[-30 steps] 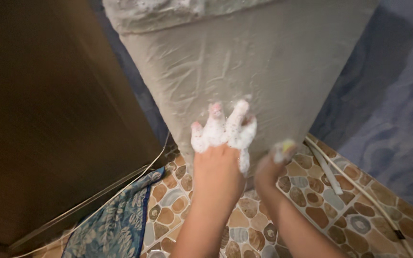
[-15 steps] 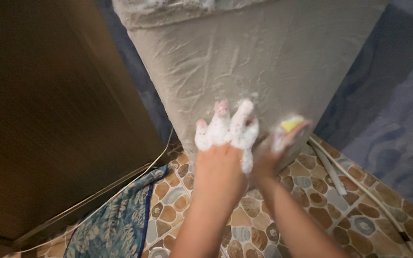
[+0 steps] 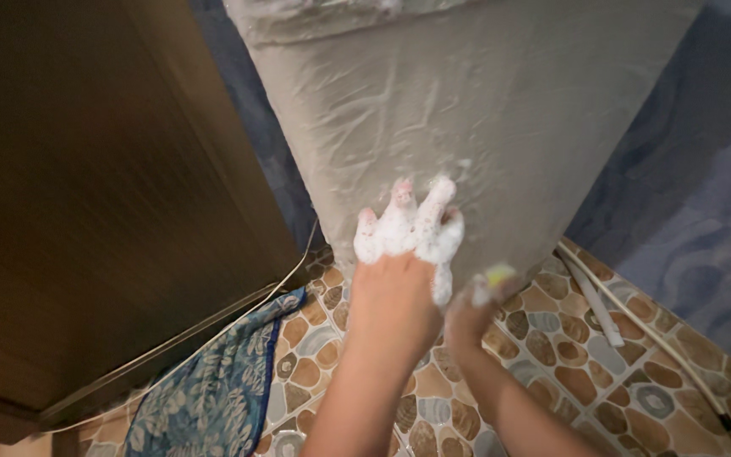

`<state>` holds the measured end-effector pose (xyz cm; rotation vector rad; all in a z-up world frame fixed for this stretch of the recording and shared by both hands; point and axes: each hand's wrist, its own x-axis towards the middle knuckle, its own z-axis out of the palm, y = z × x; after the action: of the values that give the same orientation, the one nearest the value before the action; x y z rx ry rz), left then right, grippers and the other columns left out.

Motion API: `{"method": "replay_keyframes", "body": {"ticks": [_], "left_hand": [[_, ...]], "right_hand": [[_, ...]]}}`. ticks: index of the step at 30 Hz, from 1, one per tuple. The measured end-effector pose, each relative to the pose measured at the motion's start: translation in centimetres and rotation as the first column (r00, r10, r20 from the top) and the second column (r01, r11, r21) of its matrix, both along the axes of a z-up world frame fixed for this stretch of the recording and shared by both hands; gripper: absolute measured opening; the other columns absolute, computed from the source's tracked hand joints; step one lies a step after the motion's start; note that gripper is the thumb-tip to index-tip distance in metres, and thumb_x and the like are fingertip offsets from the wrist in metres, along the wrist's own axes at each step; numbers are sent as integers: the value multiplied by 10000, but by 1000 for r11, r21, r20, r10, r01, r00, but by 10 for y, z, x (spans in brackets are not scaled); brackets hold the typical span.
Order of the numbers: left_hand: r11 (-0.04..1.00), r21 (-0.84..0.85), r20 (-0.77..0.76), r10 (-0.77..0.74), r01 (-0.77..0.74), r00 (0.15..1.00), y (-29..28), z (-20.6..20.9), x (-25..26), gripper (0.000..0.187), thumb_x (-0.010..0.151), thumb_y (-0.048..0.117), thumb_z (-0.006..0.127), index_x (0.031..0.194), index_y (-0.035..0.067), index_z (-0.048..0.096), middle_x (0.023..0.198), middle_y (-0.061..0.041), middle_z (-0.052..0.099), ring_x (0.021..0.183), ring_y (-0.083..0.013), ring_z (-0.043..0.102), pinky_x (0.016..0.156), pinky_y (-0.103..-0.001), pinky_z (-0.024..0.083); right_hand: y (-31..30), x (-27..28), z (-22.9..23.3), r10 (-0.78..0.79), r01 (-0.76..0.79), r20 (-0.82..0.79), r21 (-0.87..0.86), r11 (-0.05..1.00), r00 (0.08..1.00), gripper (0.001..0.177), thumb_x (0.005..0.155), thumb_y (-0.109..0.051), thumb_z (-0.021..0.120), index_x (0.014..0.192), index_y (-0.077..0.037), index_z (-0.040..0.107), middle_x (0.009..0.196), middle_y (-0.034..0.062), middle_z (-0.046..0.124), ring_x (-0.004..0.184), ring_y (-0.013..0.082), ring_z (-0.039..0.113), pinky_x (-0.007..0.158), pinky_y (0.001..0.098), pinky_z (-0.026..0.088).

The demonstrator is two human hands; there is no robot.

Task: The person soaps and scrubs the exterior and inner rim of a small washing machine with a sponge and then wipes down the drain hose.

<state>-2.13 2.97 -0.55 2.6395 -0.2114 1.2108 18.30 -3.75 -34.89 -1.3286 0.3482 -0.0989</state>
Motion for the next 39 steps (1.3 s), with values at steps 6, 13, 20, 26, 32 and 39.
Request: {"method": "replay_keyframes", "body": {"ticks": [6, 13, 20, 26, 32, 39], "left_hand": [[999, 23, 7, -39, 39, 999, 4, 10, -6, 582, 764, 84, 587, 1345, 117, 614, 1582, -150, 446, 1464, -432, 396, 1176, -622, 277], [999, 27, 187, -51, 47, 981, 10, 18, -13, 484, 829, 85, 594, 1309, 144, 610, 1316, -203, 656, 1163, -434, 645, 967, -557, 499], [999, 9, -67, 50, -49, 997, 26, -26, 5, 79, 797, 151, 656, 844, 99, 691, 796, -106, 676, 784, -334, 664, 706, -499, 494], [996, 56, -34, 74, -72, 997, 35, -48, 10, 53, 761, 152, 662, 729, 112, 671, 758, -87, 666, 751, -313, 657, 704, -492, 479], [996, 70, -136, 68, -59, 988, 37, -34, 4, 112, 782, 139, 649, 859, 104, 722, 776, -107, 701, 754, -323, 683, 725, -490, 494], [1000, -17, -237, 1, -6, 972, 36, -17, 3, 389, 860, 149, 622, 1233, 203, 717, 796, -144, 722, 732, -337, 691, 741, -493, 520]], "right_hand": [[18, -21, 93, 9, 5, 202, -65, 998, 979, 414, 1021, -208, 485, 1379, -101, 307, 1525, 144, 340, 1400, 318, 396, 1145, 482, 360], [19, -32, 172, 252, 126, 570, -542, 831, 782, 339, 979, -213, 536, 1292, -133, 436, 1455, 106, 471, 1342, 293, 486, 1098, 489, 412], [11, -44, 48, 906, 222, 113, -975, 21, 409, 276, 936, -219, 587, 1206, -166, 566, 1386, 68, 601, 1283, 267, 577, 1051, 496, 465], [-23, 3, -47, 988, 573, -35, -817, 58, -150, 242, 800, -255, 610, 1028, -201, 672, 1271, -24, 708, 1214, 175, 653, 1044, 469, 473], [-19, 22, 2, 979, 646, -62, -759, 79, -192, 241, 986, -302, 615, 1200, -246, 709, 1244, -95, 691, 1127, 123, 654, 1054, 419, 532], [-11, 25, 70, 992, 717, 38, -695, -63, 124, 286, 957, -247, 620, 1233, -230, 695, 1283, -62, 664, 1221, 174, 581, 1077, 464, 488]]}}
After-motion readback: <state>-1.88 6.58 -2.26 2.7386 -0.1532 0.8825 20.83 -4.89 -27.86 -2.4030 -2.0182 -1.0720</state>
